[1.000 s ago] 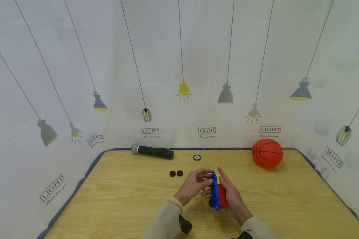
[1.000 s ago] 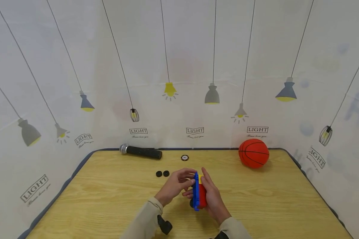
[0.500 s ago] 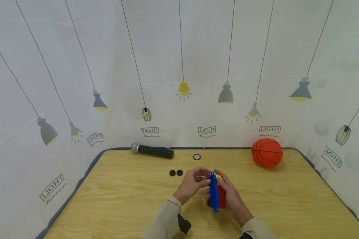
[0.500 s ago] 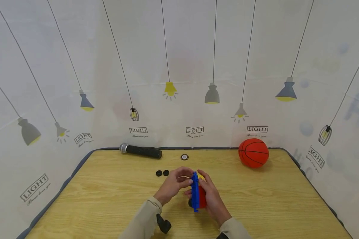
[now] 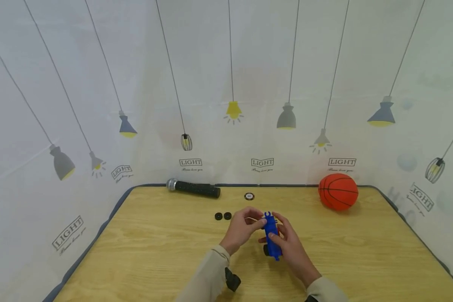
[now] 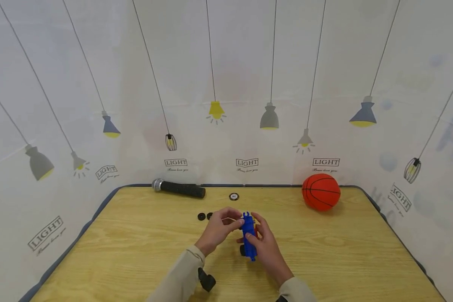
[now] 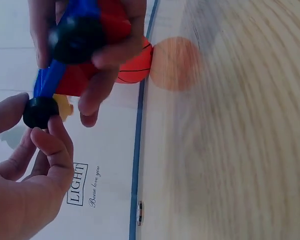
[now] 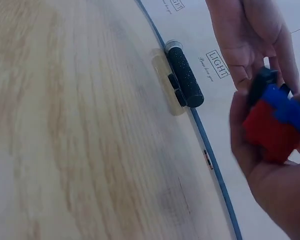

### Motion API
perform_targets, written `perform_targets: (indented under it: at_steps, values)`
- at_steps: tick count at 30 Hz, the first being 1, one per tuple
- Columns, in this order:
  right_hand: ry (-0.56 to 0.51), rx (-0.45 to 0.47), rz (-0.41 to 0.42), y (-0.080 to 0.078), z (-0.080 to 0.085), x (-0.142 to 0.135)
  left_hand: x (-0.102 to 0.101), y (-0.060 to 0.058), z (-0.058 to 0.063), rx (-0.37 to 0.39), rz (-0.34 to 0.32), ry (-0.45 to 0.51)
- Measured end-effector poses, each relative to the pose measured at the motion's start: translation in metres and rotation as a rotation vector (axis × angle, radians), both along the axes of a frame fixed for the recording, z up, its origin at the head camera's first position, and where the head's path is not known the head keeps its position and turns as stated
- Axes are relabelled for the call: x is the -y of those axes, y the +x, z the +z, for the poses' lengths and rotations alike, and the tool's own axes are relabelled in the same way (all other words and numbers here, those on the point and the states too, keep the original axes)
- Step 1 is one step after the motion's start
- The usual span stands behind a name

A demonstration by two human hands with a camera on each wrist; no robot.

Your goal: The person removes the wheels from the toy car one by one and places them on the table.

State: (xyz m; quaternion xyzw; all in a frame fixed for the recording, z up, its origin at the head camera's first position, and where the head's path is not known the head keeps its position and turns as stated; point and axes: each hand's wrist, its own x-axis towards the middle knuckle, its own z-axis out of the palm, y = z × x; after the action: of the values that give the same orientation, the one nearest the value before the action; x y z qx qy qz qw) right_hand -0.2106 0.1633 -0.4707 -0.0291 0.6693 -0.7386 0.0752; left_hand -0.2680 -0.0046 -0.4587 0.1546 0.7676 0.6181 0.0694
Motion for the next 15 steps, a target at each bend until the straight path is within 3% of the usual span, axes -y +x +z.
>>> perform_targets:
  at_steps: [2,8,13,15]
  values:
    - [-0.024,0.014,0.005,-0.002,-0.001,-0.001,0.001,0.0,0.001,-0.025,-0.009,-0.015]
    - [-0.23,0.113,0.096,-0.003,0.0,-0.012,0.008,0.0,0.008,-0.131,-0.102,-0.073]
    - [-0.371,0.208,0.235,0.0,0.002,-0.022,0.014,0.0,0.016,-0.311,-0.231,-0.198]
    - [-0.473,0.224,0.311,0.001,0.003,-0.025,0.015,0.0,0.017,-0.36,-0.27,-0.228]
